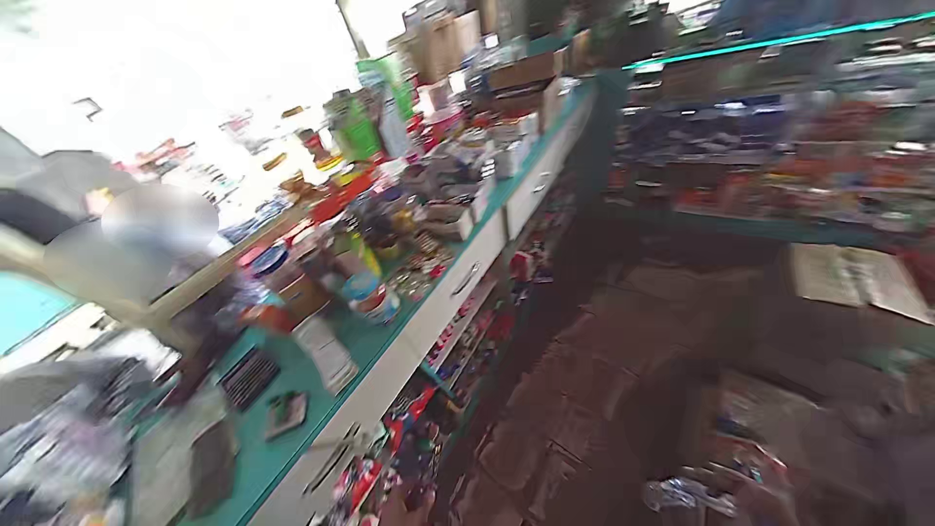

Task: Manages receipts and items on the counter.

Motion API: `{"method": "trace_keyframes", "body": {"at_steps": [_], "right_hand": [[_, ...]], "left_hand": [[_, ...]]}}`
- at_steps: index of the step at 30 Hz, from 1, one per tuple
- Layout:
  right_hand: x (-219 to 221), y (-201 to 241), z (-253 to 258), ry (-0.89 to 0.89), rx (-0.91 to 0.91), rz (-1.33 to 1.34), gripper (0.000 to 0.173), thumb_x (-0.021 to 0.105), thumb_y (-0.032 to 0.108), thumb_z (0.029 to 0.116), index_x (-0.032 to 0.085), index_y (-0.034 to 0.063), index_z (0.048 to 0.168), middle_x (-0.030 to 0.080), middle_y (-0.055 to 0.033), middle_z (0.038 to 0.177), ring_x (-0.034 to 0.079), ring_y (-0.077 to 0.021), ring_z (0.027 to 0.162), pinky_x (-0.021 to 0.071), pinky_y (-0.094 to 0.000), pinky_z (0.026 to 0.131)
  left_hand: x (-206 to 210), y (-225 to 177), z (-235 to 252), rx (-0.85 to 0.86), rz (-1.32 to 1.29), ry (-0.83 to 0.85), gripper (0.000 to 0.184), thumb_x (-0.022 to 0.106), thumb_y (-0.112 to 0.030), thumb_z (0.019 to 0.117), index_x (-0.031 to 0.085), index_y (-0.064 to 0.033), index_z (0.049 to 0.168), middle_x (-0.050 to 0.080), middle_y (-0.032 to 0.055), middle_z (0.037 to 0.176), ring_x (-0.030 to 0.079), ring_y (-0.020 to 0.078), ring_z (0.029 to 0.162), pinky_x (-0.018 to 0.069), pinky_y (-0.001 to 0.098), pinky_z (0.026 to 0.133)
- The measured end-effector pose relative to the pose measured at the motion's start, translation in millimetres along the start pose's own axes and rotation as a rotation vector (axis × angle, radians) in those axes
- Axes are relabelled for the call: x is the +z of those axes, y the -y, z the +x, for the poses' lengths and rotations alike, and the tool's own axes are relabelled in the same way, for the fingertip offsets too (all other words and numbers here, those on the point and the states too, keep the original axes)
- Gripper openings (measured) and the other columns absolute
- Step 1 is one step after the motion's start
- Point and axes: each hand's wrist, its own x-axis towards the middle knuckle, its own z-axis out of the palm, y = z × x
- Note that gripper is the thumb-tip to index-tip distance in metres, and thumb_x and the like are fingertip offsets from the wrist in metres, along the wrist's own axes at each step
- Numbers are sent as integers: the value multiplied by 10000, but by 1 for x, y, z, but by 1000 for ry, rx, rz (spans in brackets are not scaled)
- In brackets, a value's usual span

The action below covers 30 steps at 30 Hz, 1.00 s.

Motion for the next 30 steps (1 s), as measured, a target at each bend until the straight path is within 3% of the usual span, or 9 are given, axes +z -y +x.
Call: {"method": "trace_keyframes", "body": {"at_steps": [2, 5, 7, 9, 14, 17, 23, 28, 30], "right_hand": [[53, 18, -10, 239, -62, 11, 553, 372, 349, 1117, 666, -109, 1017, 755, -43, 840, 712, -39, 758, 605, -259, 775], [123, 35, -38, 559, -190, 124, 585, 372, 429, 1110, 684, -42, 959, 755, 6, 817, 712, 10, 736, 609, -204, 710], [161, 53, -64, 795, -187, 263, 528, 429, 457, 1089, 708, 21, 986, 771, 27, 855, 723, -13, 754, 616, -225, 688], [196, 73, -97, 1025, -196, 337, 431, 507, 454, 1063, 739, 92, 1022, 766, 65, 925, 713, 12, 850, 600, -203, 779], [283, 161, -231, 1468, -208, 462, 297, 550, 359, 1057, 738, 129, 1071, 764, 86, 977, 711, 3, 898, 597, -213, 822], [326, 208, -332, 1633, -213, 555, 290, 555, 447, 1041, 749, 243, 1114, 770, 95, 1015, 726, -38, 900, 608, -230, 807], [376, 271, -483, 2132, -338, 622, 643, 629, 664, 914, 671, 198, 1356, 679, 12, 1353, 590, -144, 1304, 481, -452, 1104], [407, 299, -547, 2439, -271, 668, 408, 739, 384, 939, 711, 88, 1219, 751, -48, 1056, 689, -56, 964, 563, -273, 894], [427, 299, -559, 2533, -268, 670, 441, 761, 369, 920, 704, 87, 1255, 738, -73, 1101, 664, -101, 1013, 525, -295, 932]], "left_hand": [[-25, 5, -31, 62, -93, -104, 324, 670, -118, 971, 644, 79, 1227, 709, 182, 1048, 696, 188, 901, 582, 399, 880], [-66, 35, -79, 177, -216, -273, 272, 673, -98, 962, 673, 51, 1190, 720, 119, 1057, 689, 104, 946, 572, 316, 909], [-86, 67, -112, 290, -349, -397, 209, 655, -89, 967, 691, 17, 1142, 720, 27, 979, 663, 16, 836, 574, 229, 806], [-105, 96, -153, 351, -532, -479, 168, 612, -66, 989, 689, -7, 1125, 708, -44, 925, 615, -30, 739, 544, 178, 712], [-146, 182, -249, 428, -749, -697, 178, 569, -95, 1023, 690, -10, 1122, 666, -83, 818, 563, -40, 668, 499, 160, 642], [-165, 232, -292, 530, -854, -837, 186, 565, -148, 1044, 714, -76, 1129, 666, -78, 808, 580, -22, 703, 508, 178, 678], [-213, 260, -349, 875, -1048, -964, 282, 530, -339, 1067, 710, -143, 1162, 703, -21, 901, 638, 42, 755, 544, 212, 723], [-246, 268, -373, 985, -1239, -1125, 340, 533, -448, 1040, 724, -169, 1079, 686, -25, 803, 646, 90, 708, 546, 273, 720], [-260, 273, -381, 1015, -1325, -1162, 360, 544, -449, 1031, 732, -147, 1085, 698, 5, 797, 655, 112, 684, 556, 285, 698]]}}
